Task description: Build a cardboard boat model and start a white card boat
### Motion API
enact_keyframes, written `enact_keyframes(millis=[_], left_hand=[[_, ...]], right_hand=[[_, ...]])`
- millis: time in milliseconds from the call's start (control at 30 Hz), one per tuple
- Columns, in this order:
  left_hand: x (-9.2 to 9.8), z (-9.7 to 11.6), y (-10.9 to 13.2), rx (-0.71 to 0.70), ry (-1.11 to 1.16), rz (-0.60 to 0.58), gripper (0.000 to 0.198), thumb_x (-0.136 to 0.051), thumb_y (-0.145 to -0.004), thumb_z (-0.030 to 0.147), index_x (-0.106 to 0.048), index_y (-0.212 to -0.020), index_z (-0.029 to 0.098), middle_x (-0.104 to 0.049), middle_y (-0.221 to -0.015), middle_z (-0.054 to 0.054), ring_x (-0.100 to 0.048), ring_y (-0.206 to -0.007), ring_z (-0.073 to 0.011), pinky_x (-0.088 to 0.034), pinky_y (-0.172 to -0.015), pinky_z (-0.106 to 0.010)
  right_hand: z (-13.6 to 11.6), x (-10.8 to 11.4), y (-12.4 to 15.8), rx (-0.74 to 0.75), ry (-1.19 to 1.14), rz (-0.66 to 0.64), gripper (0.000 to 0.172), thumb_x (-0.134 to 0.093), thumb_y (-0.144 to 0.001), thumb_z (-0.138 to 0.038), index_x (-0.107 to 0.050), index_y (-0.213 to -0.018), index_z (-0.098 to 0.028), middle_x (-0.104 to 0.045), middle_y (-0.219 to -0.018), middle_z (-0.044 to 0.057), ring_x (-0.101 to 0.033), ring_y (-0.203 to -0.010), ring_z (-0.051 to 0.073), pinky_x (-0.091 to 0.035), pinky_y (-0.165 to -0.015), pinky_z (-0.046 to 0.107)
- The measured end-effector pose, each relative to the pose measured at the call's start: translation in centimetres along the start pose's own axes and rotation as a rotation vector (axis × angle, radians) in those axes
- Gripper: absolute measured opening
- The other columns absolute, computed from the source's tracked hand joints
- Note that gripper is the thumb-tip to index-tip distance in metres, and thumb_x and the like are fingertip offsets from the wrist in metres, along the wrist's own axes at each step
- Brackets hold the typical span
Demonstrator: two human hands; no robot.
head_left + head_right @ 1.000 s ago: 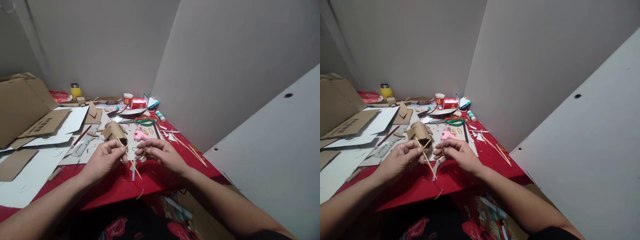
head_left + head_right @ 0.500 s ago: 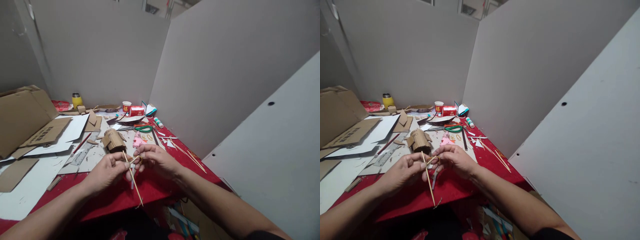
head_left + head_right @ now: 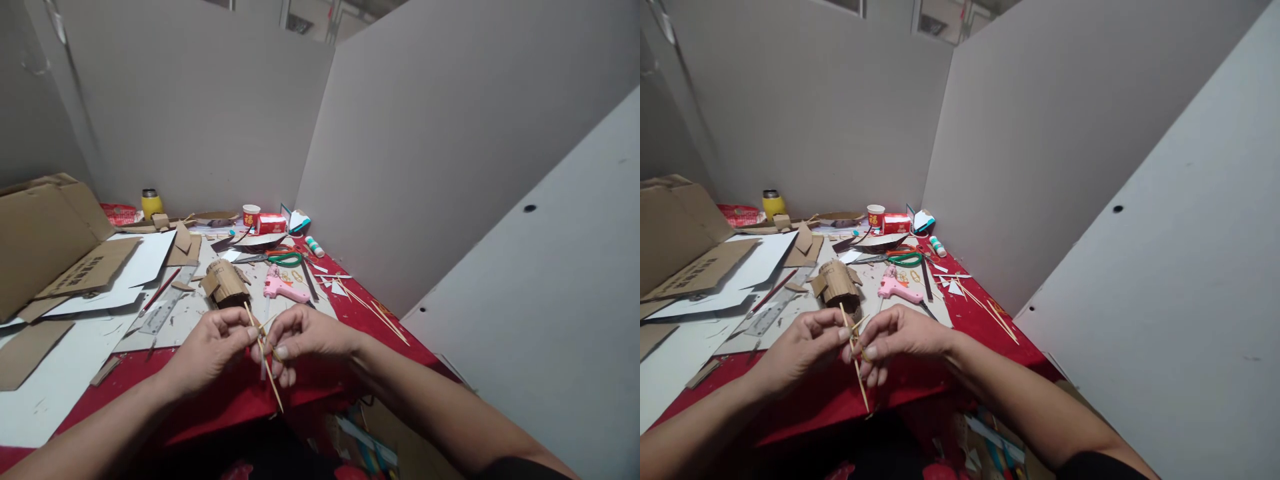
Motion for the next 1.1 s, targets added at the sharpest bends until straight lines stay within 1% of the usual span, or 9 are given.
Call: enact_keyframes(millis=[133,233,333,500,667,767,933,1033,1100], left_hand=[[-0.4,-0.1,0.1,0.008,0.015,-0.038,0.023,-0.062,-0.083,0.034,-0.059,-0.072,0.014,-0.063,-0.064,0.0,-0.057,-0.06,-0.0105,-0.042,-0.063,-0.024],[-0.4,-0.2,0.1,0.031,0.013,-0.02,0.021,-0.062,-0.084,0.032,-0.06,-0.073,0.014,-0.064,-0.064,0.001,-0.054,-0.055,-0.0077,-0.037,-0.055,-0.019],[-0.2,-0.3,0.1,0.068,-0.013,-0.012,0.023,-0.06,-0.085,0.032,-0.061,-0.071,0.014,-0.061,-0.058,0.002,-0.038,-0.043,-0.0025,-0.024,-0.044,-0.017],[0.4,-0.4,0.0,0.087,-0.054,0.045,0.03,-0.059,-0.086,0.036,-0.063,-0.068,0.013,-0.045,-0.046,0.006,-0.023,-0.04,-0.0026,-0.013,-0.041,-0.019],[0.4,-0.5,0.0,0.112,-0.048,0.037,0.028,-0.06,-0.084,0.037,-0.062,-0.072,0.012,-0.054,-0.054,0.002,-0.027,-0.043,-0.0025,-0.015,-0.042,-0.019],[0.1,-0.4,0.0,0.113,-0.027,0.005,0.021,-0.06,-0.084,0.032,-0.062,-0.093,0.013,-0.063,-0.062,-0.001,-0.032,-0.043,-0.0029,-0.017,-0.043,-0.019],[0.1,-0.3,0.0,0.122,-0.014,-0.001,0.045,-0.059,-0.085,0.031,-0.047,-0.126,0.017,-0.065,-0.06,0.001,-0.023,-0.037,-0.0029,-0.012,-0.039,-0.019],[0.0,-0.4,-0.1,0.114,0.019,-0.028,0.034,-0.059,-0.085,0.029,-0.054,-0.117,0.017,-0.064,-0.06,0.001,-0.029,-0.037,-0.0024,-0.017,-0.039,-0.017],[-0.2,-0.3,-0.2,0.08,0.052,-0.049,0.018,-0.059,-0.085,0.028,-0.061,-0.097,0.014,-0.065,-0.064,-0.001,-0.045,-0.046,-0.0047,-0.031,-0.046,-0.017]], right_hand=[[-0.3,0.1,0.2,-0.035,0.081,0.014,0.025,-0.078,-0.069,-0.021,-0.073,-0.092,-0.012,-0.073,-0.091,0.007,-0.067,-0.053,0.01,-0.052,-0.046,0.018],[-0.6,0.6,0.7,-0.04,0.142,0.079,0.029,-0.079,-0.068,-0.023,-0.073,-0.095,-0.015,-0.073,-0.073,0.004,-0.065,-0.046,0.01,-0.05,-0.042,0.016],[-1.4,1.3,1.6,-0.002,0.244,0.157,0.035,-0.081,-0.065,-0.025,-0.073,-0.099,-0.016,-0.068,-0.054,-0.001,-0.059,-0.037,0.008,-0.048,-0.039,0.015],[-2.9,2.0,3.0,0.044,0.353,0.236,0.041,-0.081,-0.066,-0.023,-0.071,-0.105,-0.018,-0.068,-0.053,-0.002,-0.059,-0.037,0.007,-0.05,-0.043,0.017],[-2.4,2.2,2.6,0.12,0.247,0.241,0.035,-0.07,-0.08,-0.033,-0.065,-0.108,-0.013,-0.073,-0.072,0.005,-0.069,-0.057,0.014,-0.057,-0.055,0.025],[-1.8,2.4,1.9,0.196,0.15,0.282,0.032,-0.07,-0.08,-0.031,-0.063,-0.106,-0.013,-0.072,-0.077,0.005,-0.072,-0.07,0.017,-0.057,-0.062,0.026],[-1.5,1.7,1.1,0.189,0.134,0.191,0.041,-0.069,-0.081,-0.031,-0.055,-0.115,-0.013,-0.071,-0.076,0.004,-0.07,-0.064,0.016,-0.056,-0.058,0.025],[-1.6,1.2,0.7,0.171,0.154,0.126,0.043,-0.068,-0.082,-0.032,-0.051,-0.118,-0.014,-0.071,-0.075,0.004,-0.068,-0.059,0.014,-0.055,-0.055,0.024],[-1.5,1.0,0.4,0.167,0.146,0.103,0.043,-0.068,-0.082,-0.031,-0.05,-0.117,-0.015,-0.071,-0.074,0.003,-0.068,-0.058,0.013,-0.054,-0.054,0.023]])
Point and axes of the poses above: each hand's wrist, its own y-axis away from the middle knuckle, its own x-axis out of the back of the hand, z = x × y, the point moved 3 cm from there along -y, towards the middle knuckle
